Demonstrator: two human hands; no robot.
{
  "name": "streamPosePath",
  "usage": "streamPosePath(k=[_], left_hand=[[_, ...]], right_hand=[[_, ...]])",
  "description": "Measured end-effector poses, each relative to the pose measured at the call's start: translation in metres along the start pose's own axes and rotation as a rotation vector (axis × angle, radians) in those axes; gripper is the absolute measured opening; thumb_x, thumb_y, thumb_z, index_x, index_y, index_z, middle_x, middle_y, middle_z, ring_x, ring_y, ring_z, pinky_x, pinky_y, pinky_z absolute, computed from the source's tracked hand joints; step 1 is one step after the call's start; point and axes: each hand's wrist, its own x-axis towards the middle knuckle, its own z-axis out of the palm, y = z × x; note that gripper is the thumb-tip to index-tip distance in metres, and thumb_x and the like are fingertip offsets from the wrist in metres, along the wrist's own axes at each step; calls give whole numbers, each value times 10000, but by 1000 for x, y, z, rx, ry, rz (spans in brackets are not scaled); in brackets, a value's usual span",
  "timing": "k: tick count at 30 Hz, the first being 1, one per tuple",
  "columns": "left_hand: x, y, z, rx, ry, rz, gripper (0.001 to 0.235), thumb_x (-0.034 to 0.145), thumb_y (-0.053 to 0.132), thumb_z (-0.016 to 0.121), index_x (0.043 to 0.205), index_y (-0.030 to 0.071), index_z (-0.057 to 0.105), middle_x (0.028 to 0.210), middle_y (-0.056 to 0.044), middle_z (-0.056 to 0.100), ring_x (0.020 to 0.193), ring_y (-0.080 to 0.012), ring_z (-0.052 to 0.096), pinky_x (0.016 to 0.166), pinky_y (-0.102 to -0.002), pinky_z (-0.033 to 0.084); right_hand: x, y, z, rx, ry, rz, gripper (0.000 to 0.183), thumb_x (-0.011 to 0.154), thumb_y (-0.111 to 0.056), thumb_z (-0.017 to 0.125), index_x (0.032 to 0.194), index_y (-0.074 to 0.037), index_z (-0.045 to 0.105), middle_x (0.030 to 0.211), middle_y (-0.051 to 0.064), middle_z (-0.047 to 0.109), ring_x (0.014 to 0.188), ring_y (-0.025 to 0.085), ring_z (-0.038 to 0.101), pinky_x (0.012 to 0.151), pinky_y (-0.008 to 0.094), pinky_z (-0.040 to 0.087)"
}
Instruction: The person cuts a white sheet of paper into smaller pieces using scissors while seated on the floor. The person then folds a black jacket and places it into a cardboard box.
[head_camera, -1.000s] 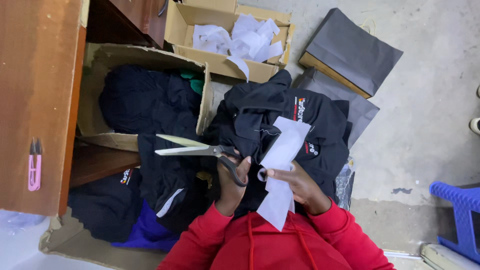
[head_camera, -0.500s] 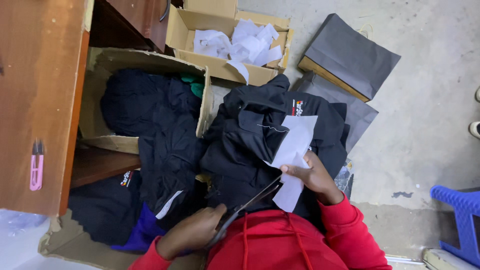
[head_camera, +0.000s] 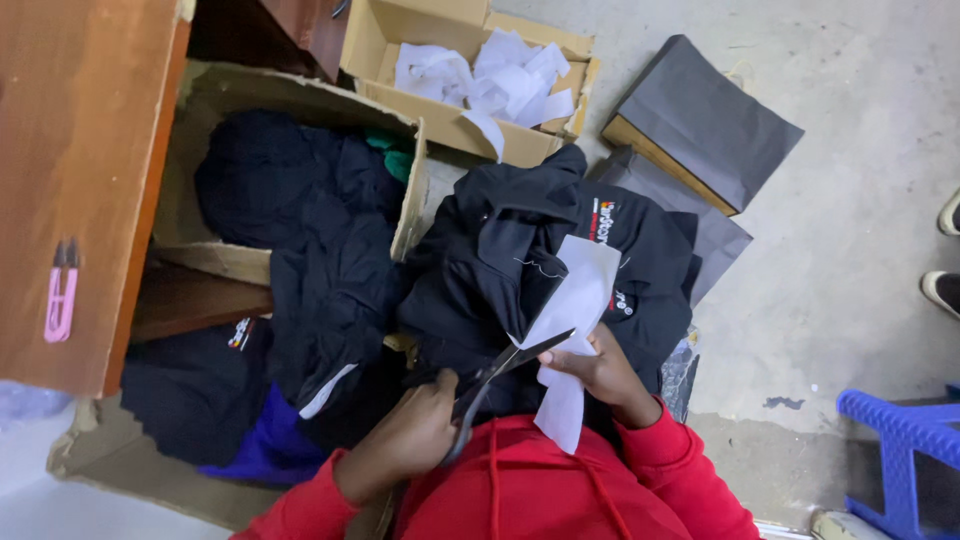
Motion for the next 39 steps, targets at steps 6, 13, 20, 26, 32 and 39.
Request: streamPosePath(k=[6, 13, 20, 26, 32, 39], left_hand=[[6, -7, 16, 63, 91, 92, 231, 912, 213, 657, 950, 41, 508, 768, -294, 689, 752, -580, 664, 632, -642, 463], [17, 13, 7, 63, 86, -10, 304, 899, 238, 652, 1063, 27, 507, 872, -298, 717, 831, -575, 677, 685, -650, 498], [33, 17, 0, 90, 152, 94, 275, 885, 175, 674, 1029, 0, 519, 845, -315, 719, 778, -571, 693, 623, -634, 511], [43, 20, 0, 90, 147, 81, 275, 849, 93, 672, 1049, 19, 499, 882, -318, 724, 842, -579, 690, 660, -634, 511], [47, 6, 5, 144, 199, 71, 310, 857, 165, 730, 1035, 39, 508, 796, -251, 734, 732, -519, 712, 601, -599, 527], [30, -31, -16, 832, 580, 198, 265, 840, 227, 640, 1061, 96, 577, 900, -129, 669, 816, -299, 687, 768, -388, 561]], right_hand=[[-3, -3, 1, -37, 54, 77, 231, 819, -206, 850, 953, -32, 777, 828, 82, 816, 761, 201, 770, 686, 319, 595], [-6, -7, 17, -17, 41, 160, 195, 829, -160, 858, 891, 12, 792, 757, 135, 844, 573, 182, 755, 465, 256, 545], [-3, -10, 19, -125, -106, -4, 219, 945, -200, 777, 1069, -21, 757, 866, 103, 834, 819, 190, 810, 753, 321, 653], [-5, 27, 10, -310, -112, 11, 190, 960, -278, 773, 901, -101, 734, 828, 19, 782, 777, 117, 715, 720, 297, 569], [-3, 76, -9, -288, -40, -20, 311, 984, -368, 695, 1066, -69, 717, 905, 57, 794, 781, 164, 773, 707, 320, 625], [13, 10, -20, 576, 198, 8, 720, 645, -125, 747, 1315, 122, 648, 1381, 308, 674, 1263, 417, 659, 1050, 496, 534]])
